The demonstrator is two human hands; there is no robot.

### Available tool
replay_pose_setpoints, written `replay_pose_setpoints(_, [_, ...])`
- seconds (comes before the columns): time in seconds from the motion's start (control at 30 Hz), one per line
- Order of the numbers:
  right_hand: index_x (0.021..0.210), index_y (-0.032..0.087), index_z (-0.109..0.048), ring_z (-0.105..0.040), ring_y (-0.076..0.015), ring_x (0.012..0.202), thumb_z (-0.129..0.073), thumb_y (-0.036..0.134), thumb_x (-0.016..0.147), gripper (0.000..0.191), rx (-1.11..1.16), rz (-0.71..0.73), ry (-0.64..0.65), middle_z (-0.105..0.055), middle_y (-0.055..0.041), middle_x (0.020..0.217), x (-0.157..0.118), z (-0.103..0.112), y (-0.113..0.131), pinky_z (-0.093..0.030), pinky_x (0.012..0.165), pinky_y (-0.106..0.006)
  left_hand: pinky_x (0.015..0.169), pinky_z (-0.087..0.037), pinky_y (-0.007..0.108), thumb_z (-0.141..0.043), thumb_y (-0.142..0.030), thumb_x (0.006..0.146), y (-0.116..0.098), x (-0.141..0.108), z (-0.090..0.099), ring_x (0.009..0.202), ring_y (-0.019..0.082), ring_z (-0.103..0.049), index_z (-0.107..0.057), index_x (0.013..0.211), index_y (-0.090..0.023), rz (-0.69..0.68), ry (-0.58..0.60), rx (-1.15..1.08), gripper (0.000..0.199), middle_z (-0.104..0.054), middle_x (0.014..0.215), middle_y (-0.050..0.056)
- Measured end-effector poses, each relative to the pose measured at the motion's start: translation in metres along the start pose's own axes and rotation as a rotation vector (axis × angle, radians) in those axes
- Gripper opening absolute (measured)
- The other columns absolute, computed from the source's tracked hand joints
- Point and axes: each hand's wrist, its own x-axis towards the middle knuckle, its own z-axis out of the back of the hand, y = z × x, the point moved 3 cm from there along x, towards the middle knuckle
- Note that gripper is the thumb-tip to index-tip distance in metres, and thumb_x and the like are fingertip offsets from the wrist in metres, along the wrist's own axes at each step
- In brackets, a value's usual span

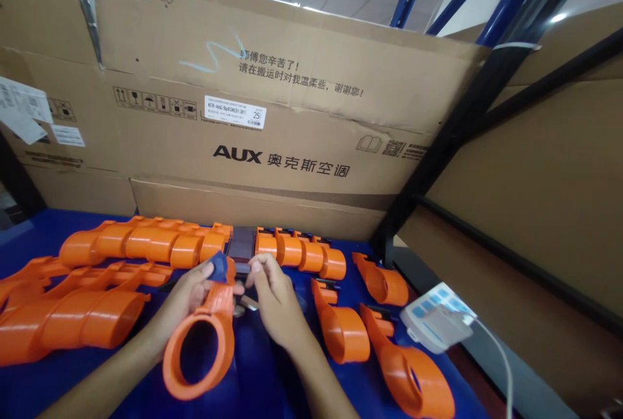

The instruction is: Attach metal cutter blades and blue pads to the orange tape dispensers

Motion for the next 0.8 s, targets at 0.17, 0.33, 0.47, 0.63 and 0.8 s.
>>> replay_pose_setpoints(0.17, [0.103,0.024,-0.061,-0.058,-0.0223,0.082,-0.059,0.021,0.093,0.011,-0.425,0.199,0.144,-0.065,-0.0028,0.085,-0.004,-0.002,0.008,-0.045,0.078,-0.034,0.058,-0.057,0.033,-0.059,-0.067,0.083,-0.009,0.000,0.005,0.060,0.026,-0.072,-0.076,0.100,-0.008,0.054,0.035,-0.227,0.064,-0.076,0.069,0.012])
replay_pose_setpoints(0.33, [0.105,0.025,-0.063,-0.060,-0.0242,0.088,-0.070,0.021,0.081,0.026,-0.486,0.278,0.386,-0.069,-0.0034,0.095,-0.014,-0.016,0.018,-0.042,0.090,-0.039,0.053,-0.056,0.032,-0.059,-0.067,0.082,-0.017,-0.003,0.011,0.055,0.024,-0.070,-0.076,0.103,-0.011,-0.011,-0.035,-0.252,0.062,-0.073,0.060,0.009])
replay_pose_setpoints(0.47, [0.089,0.024,-0.061,-0.059,-0.0215,0.080,-0.064,0.008,0.075,0.021,-0.534,0.236,0.370,-0.066,0.0001,0.081,-0.015,-0.020,0.013,-0.041,0.086,-0.037,0.052,-0.055,0.030,-0.059,-0.066,0.083,-0.017,-0.004,0.011,0.050,0.022,-0.067,-0.076,0.102,-0.013,-0.009,-0.031,-0.242,0.059,-0.072,0.058,0.007])
replay_pose_setpoints(0.63, [0.080,0.024,-0.057,-0.056,-0.0199,0.073,-0.057,0.001,0.069,0.025,-0.552,0.181,0.196,-0.061,0.0023,0.070,-0.006,-0.006,0.004,-0.041,0.072,-0.030,0.052,-0.056,0.030,-0.058,-0.067,0.083,-0.020,-0.003,0.008,0.052,0.022,-0.069,-0.076,0.100,-0.014,-0.009,-0.006,-0.223,0.059,-0.073,0.061,0.008])
replay_pose_setpoints(0.8, [0.084,0.024,-0.058,-0.057,-0.0183,0.066,-0.057,0.009,0.076,0.016,-0.468,0.120,-0.127,-0.060,0.0028,0.069,0.003,0.017,-0.004,-0.042,0.065,-0.028,0.058,-0.060,0.036,-0.064,-0.064,0.080,-0.012,0.001,0.002,0.066,0.028,-0.076,-0.073,0.110,-0.016,0.049,0.045,-0.175,0.058,-0.078,0.071,0.010])
